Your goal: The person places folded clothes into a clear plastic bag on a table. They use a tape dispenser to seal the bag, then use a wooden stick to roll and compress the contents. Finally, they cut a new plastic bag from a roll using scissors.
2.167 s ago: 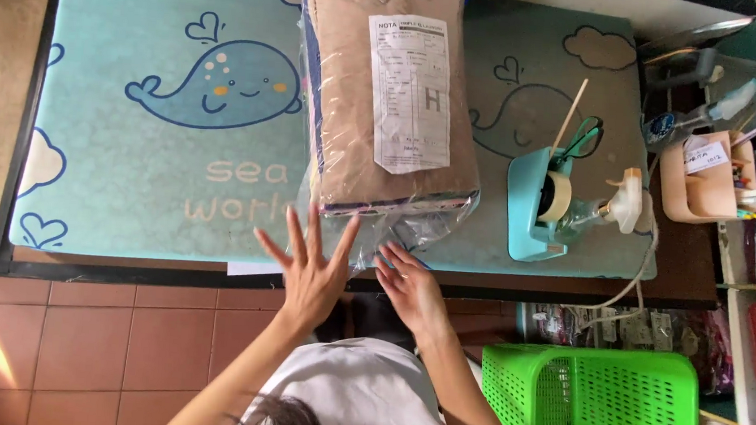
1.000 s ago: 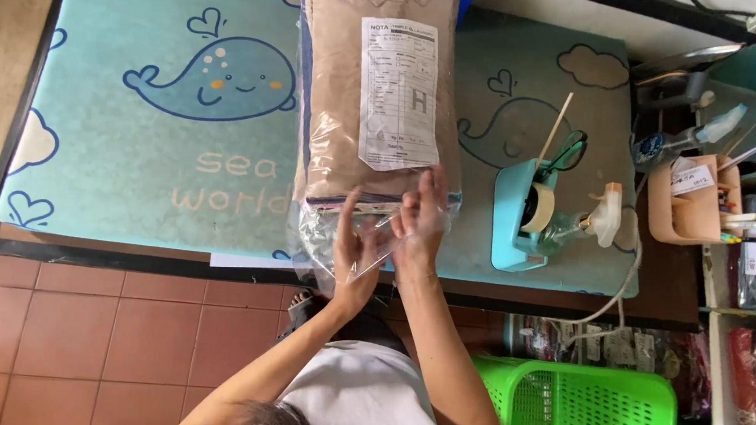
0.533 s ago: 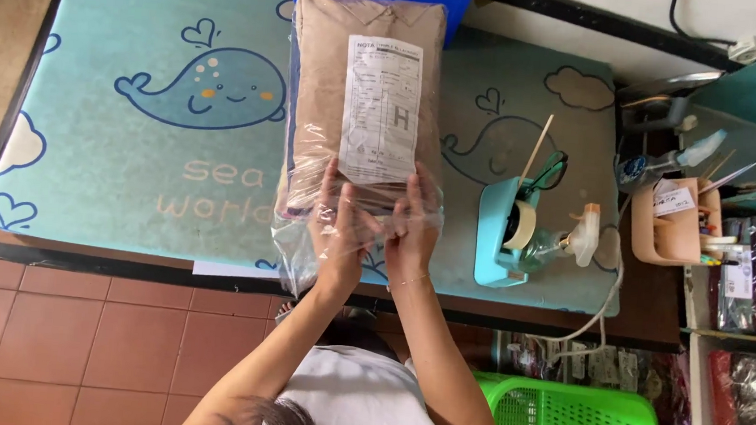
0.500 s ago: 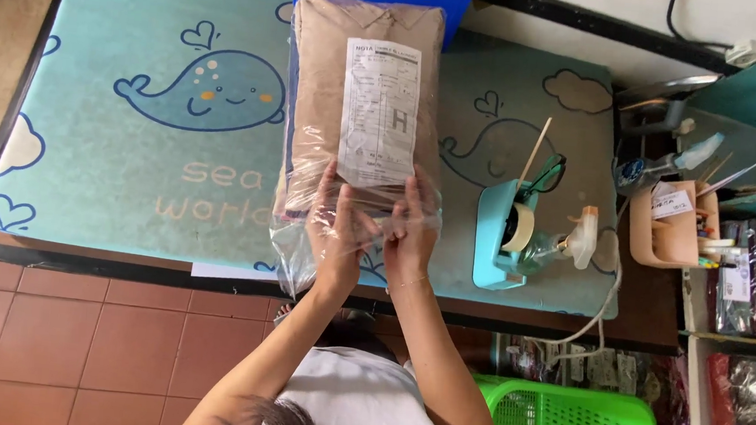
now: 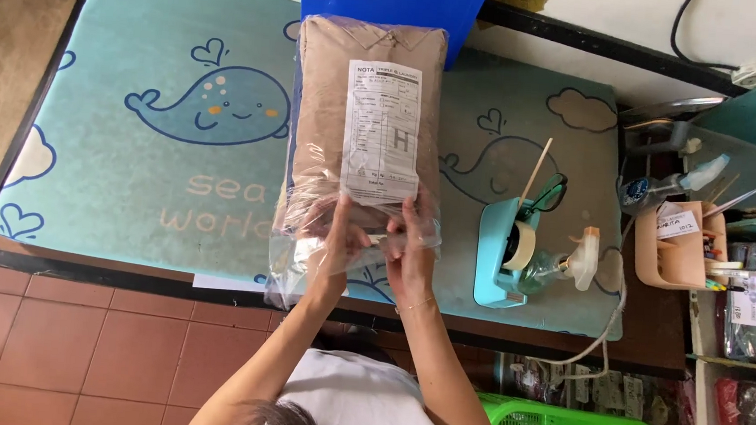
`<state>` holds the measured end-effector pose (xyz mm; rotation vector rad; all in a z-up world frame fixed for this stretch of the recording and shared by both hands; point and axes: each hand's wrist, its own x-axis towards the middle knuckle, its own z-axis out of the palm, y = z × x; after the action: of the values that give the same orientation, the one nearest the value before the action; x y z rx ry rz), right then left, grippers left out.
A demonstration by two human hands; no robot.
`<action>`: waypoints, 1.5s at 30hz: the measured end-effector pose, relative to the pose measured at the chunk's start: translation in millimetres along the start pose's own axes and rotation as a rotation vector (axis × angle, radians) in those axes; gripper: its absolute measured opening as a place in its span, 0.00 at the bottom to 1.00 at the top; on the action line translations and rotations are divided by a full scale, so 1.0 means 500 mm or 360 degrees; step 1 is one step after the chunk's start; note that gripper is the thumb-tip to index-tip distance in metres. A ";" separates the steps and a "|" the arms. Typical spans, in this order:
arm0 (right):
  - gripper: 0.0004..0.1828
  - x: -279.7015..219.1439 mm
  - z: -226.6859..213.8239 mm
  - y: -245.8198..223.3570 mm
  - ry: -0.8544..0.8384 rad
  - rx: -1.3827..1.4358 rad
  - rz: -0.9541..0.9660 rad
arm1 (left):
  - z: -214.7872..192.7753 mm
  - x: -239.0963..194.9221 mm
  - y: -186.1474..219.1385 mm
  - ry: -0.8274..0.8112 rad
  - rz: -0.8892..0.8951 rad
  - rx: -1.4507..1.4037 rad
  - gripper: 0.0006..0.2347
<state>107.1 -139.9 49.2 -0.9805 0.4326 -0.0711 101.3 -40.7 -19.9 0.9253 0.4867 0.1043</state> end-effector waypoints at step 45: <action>0.22 -0.056 -0.014 0.074 0.0404 -0.0287 -0.0427 | -0.026 -0.077 0.090 -0.0155 0.0457 0.0718 0.09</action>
<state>73.9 -117.8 24.6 -1.2094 0.5445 -0.4081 66.6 -14.9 22.9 1.4339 0.2869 0.2143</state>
